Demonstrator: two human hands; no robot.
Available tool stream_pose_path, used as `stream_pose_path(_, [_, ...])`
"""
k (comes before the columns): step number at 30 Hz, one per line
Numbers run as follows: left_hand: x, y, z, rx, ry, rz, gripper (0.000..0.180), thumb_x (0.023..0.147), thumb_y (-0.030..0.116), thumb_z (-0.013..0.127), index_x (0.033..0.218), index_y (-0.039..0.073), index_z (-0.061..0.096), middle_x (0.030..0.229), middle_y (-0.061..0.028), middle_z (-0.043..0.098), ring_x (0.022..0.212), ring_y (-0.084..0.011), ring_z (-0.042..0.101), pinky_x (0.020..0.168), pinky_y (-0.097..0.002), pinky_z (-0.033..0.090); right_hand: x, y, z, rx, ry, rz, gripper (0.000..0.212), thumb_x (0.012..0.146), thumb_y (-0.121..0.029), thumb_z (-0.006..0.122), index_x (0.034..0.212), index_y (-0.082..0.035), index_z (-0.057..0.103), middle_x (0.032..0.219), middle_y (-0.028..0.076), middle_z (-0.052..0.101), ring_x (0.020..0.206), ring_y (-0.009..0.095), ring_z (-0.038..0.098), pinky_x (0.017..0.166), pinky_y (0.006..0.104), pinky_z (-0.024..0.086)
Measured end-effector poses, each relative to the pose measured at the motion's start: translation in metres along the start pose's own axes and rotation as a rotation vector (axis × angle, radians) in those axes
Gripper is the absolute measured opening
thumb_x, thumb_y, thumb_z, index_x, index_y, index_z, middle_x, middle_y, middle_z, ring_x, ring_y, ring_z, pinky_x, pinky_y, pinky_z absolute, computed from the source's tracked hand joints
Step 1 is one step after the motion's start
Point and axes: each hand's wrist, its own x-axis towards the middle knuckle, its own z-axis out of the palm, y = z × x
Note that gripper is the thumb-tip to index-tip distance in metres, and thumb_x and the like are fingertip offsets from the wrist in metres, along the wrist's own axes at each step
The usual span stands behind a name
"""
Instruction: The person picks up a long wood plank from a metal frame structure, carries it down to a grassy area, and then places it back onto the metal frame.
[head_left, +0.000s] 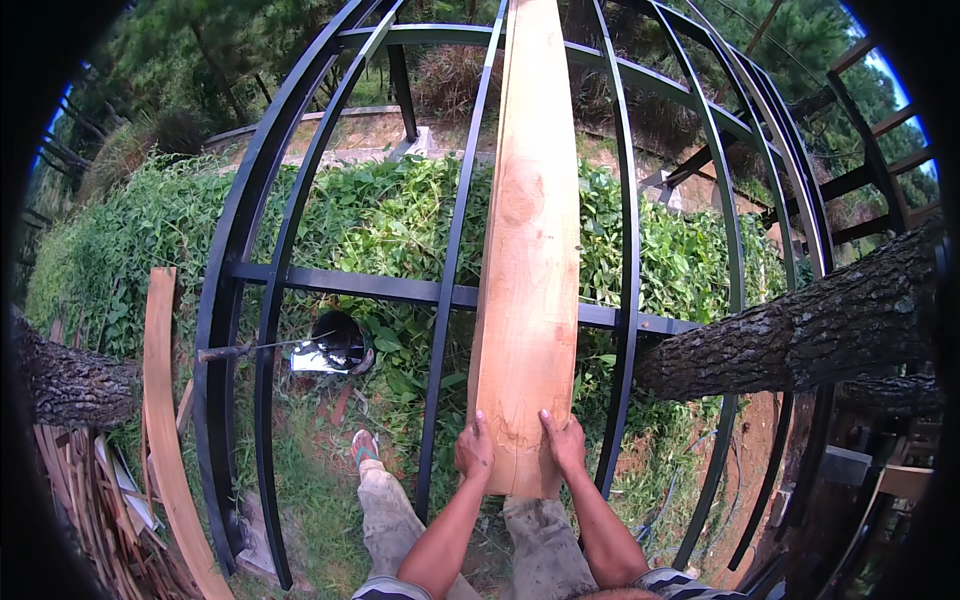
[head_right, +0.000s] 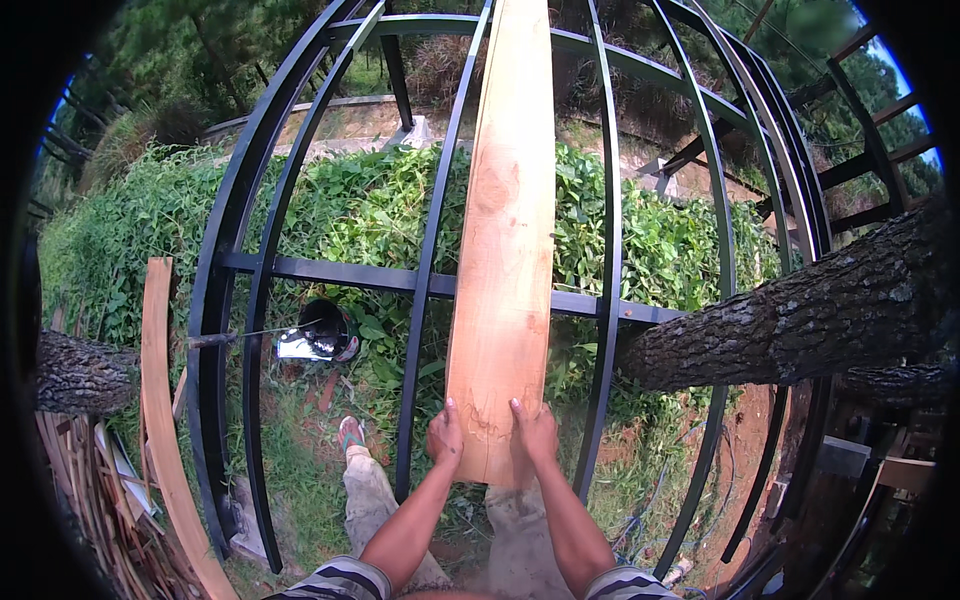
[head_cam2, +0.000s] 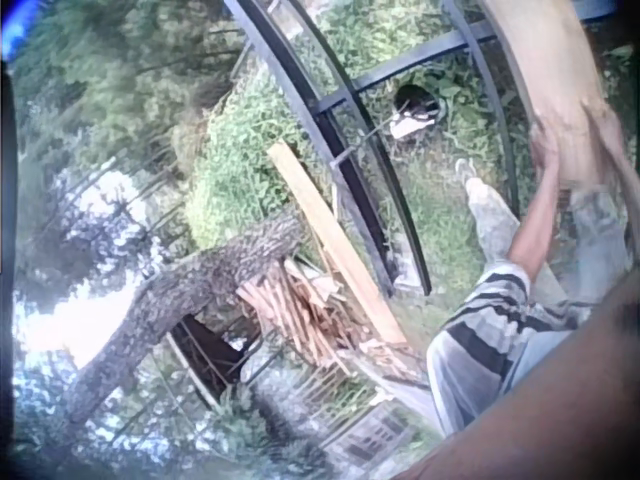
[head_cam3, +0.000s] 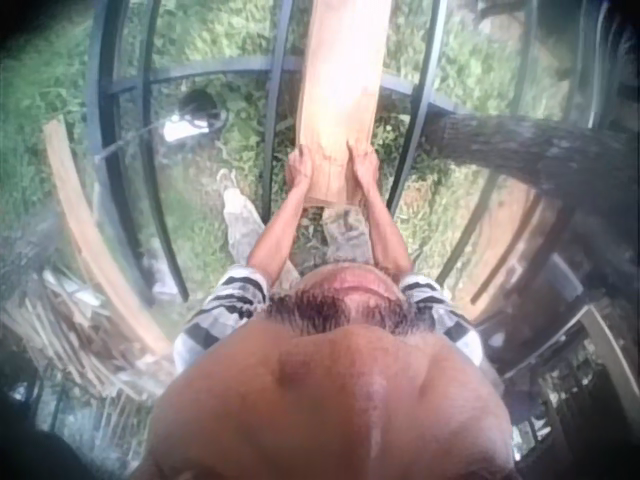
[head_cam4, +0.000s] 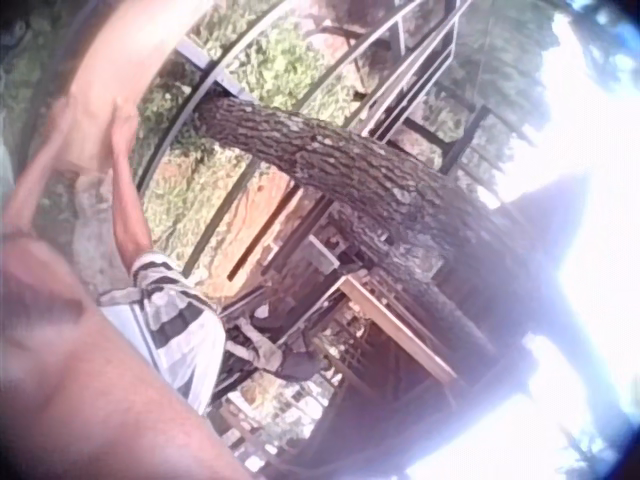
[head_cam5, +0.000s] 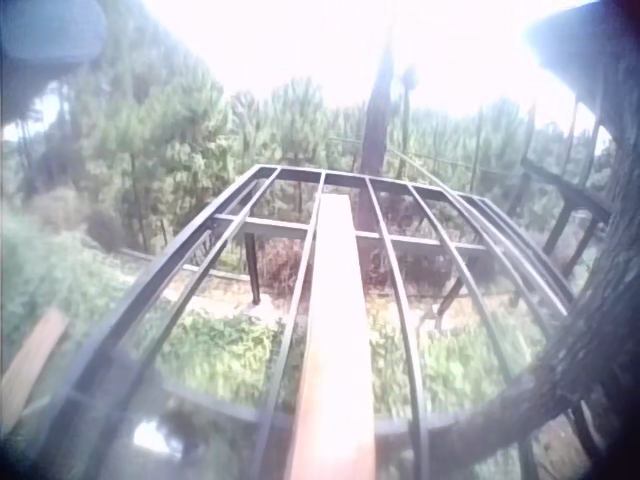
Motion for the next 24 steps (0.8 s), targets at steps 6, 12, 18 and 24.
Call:
stream_pose_path(6, [0.013,-0.003,-0.003,0.005,-0.023,0.069,0.074,0.099,0.068,0.033,0.12,0.007,0.07,0.107,-0.0271,0.07,0.106,-0.0469,0.065,0.093,-0.0534,0.049,0.008,0.003,0.017,0.057,-0.005,-0.061,0.071,0.09,-0.06,0.064,0.118,0.006,0.065,0.111,0.03,0.069,0.11,0.043,0.066,0.096,0.047,0.05])
stream_pose_path(12, [0.023,-0.078,0.032,0.018,-0.041,0.158,0.062,0.099,0.049,0.053,0.133,-0.002,0.06,0.129,-0.0303,0.061,0.123,-0.0438,0.057,0.106,-0.0473,0.044,-0.025,0.07,0.042,-0.103,-0.008,-0.141,0.076,0.094,-0.051,0.061,0.141,0.007,0.047,0.13,0.032,0.059,0.126,0.043,0.056,0.108,0.046,0.043])
stream_pose_path(18, [0.023,-0.119,0.059,0.045,0.066,0.247,0.079,0.093,0.046,0.066,0.15,-0.001,0.039,0.138,-0.0318,0.054,0.133,-0.0422,0.049,0.114,-0.0452,0.037,-0.016,0.13,0.048,0.065,0.024,0.032,0.083,0.093,-0.048,0.067,0.152,0.0,0.036,0.15,0.027,0.044,0.139,0.038,0.044,0.115,0.0441,0.035])
stream_pose_path(24, [0.099,-0.111,0.088,-0.432,-0.392,0.132,0.075,0.086,0.045,0.079,0.137,-0.002,0.049,0.125,-0.0207,0.065,0.111,-0.0294,0.065,0.096,-0.0407,0.051,0.066,0.169,0.086,0.555,-0.414,0.171,0.09,0.086,-0.052,0.077,0.152,-0.003,0.039,0.141,0.016,0.056,0.128,0.024,0.054,0.106,0.037,0.043])
